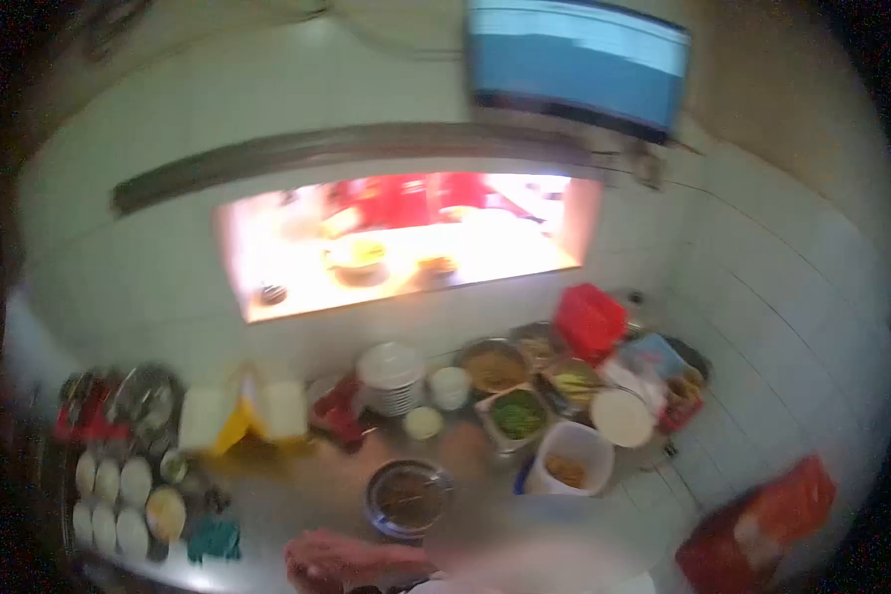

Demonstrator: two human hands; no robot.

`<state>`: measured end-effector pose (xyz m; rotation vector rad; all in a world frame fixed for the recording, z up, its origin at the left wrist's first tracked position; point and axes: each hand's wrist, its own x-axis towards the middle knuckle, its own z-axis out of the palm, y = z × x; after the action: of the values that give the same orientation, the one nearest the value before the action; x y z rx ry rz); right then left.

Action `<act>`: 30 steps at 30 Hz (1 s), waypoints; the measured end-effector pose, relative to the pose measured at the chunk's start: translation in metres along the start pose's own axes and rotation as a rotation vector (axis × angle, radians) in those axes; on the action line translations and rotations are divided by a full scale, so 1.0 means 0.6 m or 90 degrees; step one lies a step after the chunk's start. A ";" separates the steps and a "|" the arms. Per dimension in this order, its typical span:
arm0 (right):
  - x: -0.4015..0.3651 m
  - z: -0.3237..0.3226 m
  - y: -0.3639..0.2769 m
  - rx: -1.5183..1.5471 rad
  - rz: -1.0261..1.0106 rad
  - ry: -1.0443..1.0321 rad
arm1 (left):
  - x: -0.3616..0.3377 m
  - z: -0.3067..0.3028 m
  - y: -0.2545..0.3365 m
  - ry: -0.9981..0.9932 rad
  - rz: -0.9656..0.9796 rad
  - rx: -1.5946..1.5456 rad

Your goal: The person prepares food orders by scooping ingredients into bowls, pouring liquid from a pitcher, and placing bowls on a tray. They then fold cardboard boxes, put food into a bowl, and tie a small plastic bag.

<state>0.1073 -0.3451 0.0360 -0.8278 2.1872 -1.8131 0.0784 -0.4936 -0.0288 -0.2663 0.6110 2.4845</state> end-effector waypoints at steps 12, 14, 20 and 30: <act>-0.135 -0.111 0.116 -0.290 0.151 0.466 | -0.006 0.125 0.032 -0.091 0.126 0.596; -0.159 -0.112 0.113 -0.199 0.231 0.425 | -0.001 0.097 0.057 -0.072 0.121 0.588; -0.124 -0.076 0.078 -0.236 0.497 0.370 | -0.005 0.083 0.042 0.097 0.074 0.426; 0.004 -0.022 0.084 -0.477 -0.076 0.226 | 0.071 0.044 -0.040 -0.198 0.021 0.035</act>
<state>0.0840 -0.3303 -0.0080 -0.8037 3.1839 -1.2225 0.0556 -0.4427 -0.0279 0.1507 0.5537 2.4667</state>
